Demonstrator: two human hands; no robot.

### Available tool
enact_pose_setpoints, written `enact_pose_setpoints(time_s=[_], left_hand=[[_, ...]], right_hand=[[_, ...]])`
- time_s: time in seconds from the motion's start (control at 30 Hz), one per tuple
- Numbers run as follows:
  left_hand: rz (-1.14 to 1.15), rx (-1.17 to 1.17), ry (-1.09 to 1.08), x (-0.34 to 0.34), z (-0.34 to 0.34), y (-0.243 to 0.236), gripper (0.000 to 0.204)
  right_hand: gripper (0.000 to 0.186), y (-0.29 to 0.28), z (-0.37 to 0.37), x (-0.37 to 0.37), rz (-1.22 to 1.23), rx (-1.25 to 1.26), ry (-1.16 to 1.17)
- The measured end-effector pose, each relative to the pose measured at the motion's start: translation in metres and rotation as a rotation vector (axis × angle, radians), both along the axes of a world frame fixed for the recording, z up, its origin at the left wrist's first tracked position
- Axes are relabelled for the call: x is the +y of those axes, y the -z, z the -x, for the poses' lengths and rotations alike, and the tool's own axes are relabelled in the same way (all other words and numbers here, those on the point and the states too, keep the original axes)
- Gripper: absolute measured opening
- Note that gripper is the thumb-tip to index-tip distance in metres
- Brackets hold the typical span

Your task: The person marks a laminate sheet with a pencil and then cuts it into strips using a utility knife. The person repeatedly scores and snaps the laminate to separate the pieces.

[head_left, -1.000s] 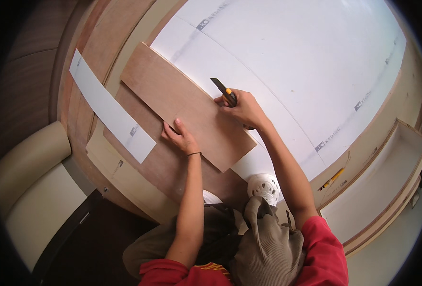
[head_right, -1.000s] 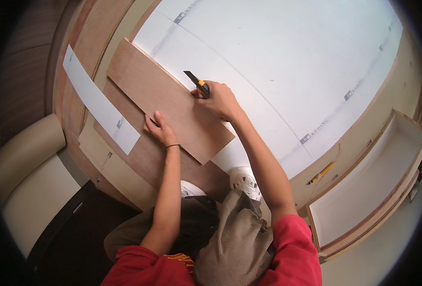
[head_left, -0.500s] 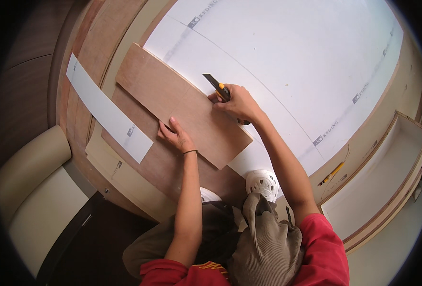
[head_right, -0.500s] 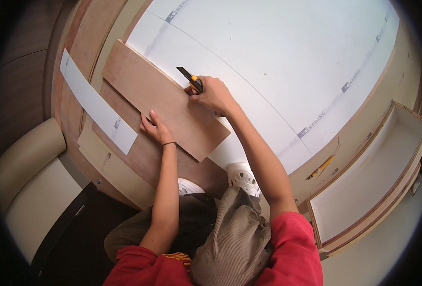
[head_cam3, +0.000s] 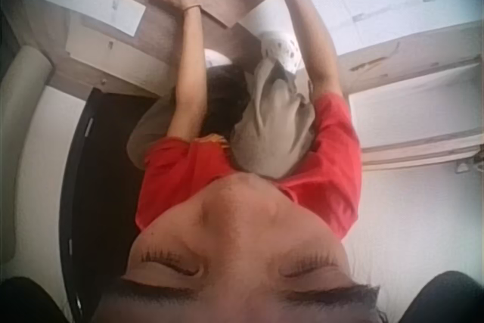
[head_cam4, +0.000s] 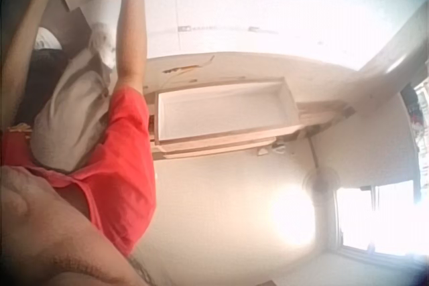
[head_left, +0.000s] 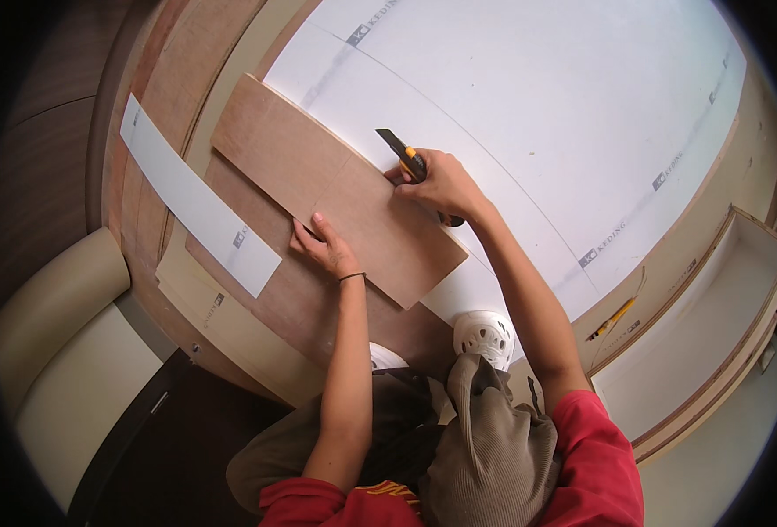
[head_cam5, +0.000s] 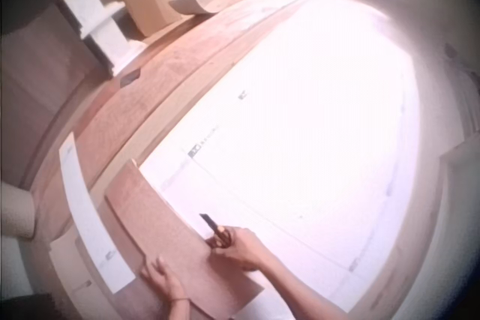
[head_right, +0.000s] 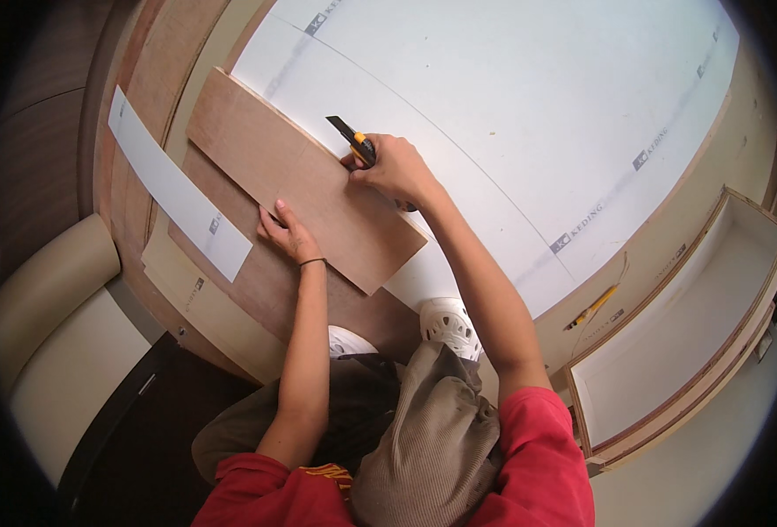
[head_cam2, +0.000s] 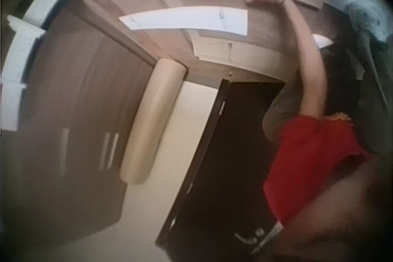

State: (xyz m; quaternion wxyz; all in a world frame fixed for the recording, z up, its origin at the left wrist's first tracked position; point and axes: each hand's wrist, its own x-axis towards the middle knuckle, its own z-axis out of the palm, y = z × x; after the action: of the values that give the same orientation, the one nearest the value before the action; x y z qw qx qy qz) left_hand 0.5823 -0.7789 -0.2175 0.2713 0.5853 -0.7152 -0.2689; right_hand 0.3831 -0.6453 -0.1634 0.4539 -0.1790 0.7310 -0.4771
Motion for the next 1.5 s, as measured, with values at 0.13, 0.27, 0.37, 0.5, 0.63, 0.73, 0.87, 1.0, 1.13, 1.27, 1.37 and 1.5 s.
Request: enact_pose_setpoints(time_s=[0.13, 0.27, 0.37, 0.5, 0.63, 0.73, 0.87, 1.0, 1.13, 1.27, 1.37, 1.5], left_hand=[[0.046, -0.039, 0.025, -0.004, -0.004, 0.003, 0.065], [0.036, -0.02, 0.038, 0.001, -0.001, 0.002, 0.065], [0.039, -0.01, 0.023, -0.001, -0.001, 0.002, 0.062], [0.001, 0.039, 0.016, 0.002, 0.002, -0.001, 0.06], [-0.012, -0.013, 0.032, 0.001, 0.0, -0.002, 0.065], [0.003, -0.021, 0.029, 0.001, -0.001, 0.0, 0.065], [-0.025, 0.042, 0.025, 0.004, 0.0, 0.0, 0.065], [0.003, -0.085, 0.047, 0.0, -0.003, -0.001, 0.066], [-0.006, -0.056, 0.046, 0.0, -0.003, -0.001, 0.067], [0.002, -0.048, 0.051, -0.002, -0.006, 0.0, 0.068], [-0.003, -0.023, 0.041, -0.002, -0.004, 0.0, 0.069], [-0.024, 0.02, 0.028, 0.002, -0.001, -0.001, 0.07]], right_hand=[[0.019, -0.015, 0.004, -0.002, -0.035, -0.043, -0.021], [0.021, -0.013, 0.004, 0.0, -0.031, -0.041, 0.012], [0.018, -0.015, 0.005, -0.002, -0.029, -0.057, -0.009], [0.017, -0.013, 0.007, -0.001, -0.037, -0.036, -0.045], [0.023, -0.007, 0.005, 0.0, -0.038, -0.025, -0.037], [0.026, -0.006, 0.004, 0.0, -0.038, -0.026, -0.049], [0.025, -0.005, -0.002, -0.001, -0.044, 0.033, -0.024], [0.027, -0.007, -0.001, -0.013, 0.003, 0.057, -0.002], [0.028, -0.005, 0.002, -0.016, -0.005, 0.048, -0.017], [0.016, -0.01, 0.003, -0.019, -0.063, 0.038, -0.043], [0.019, -0.005, 0.002, -0.018, -0.035, 0.046, -0.03], [0.027, -0.001, 0.002, -0.017, -0.021, 0.057, -0.025]])
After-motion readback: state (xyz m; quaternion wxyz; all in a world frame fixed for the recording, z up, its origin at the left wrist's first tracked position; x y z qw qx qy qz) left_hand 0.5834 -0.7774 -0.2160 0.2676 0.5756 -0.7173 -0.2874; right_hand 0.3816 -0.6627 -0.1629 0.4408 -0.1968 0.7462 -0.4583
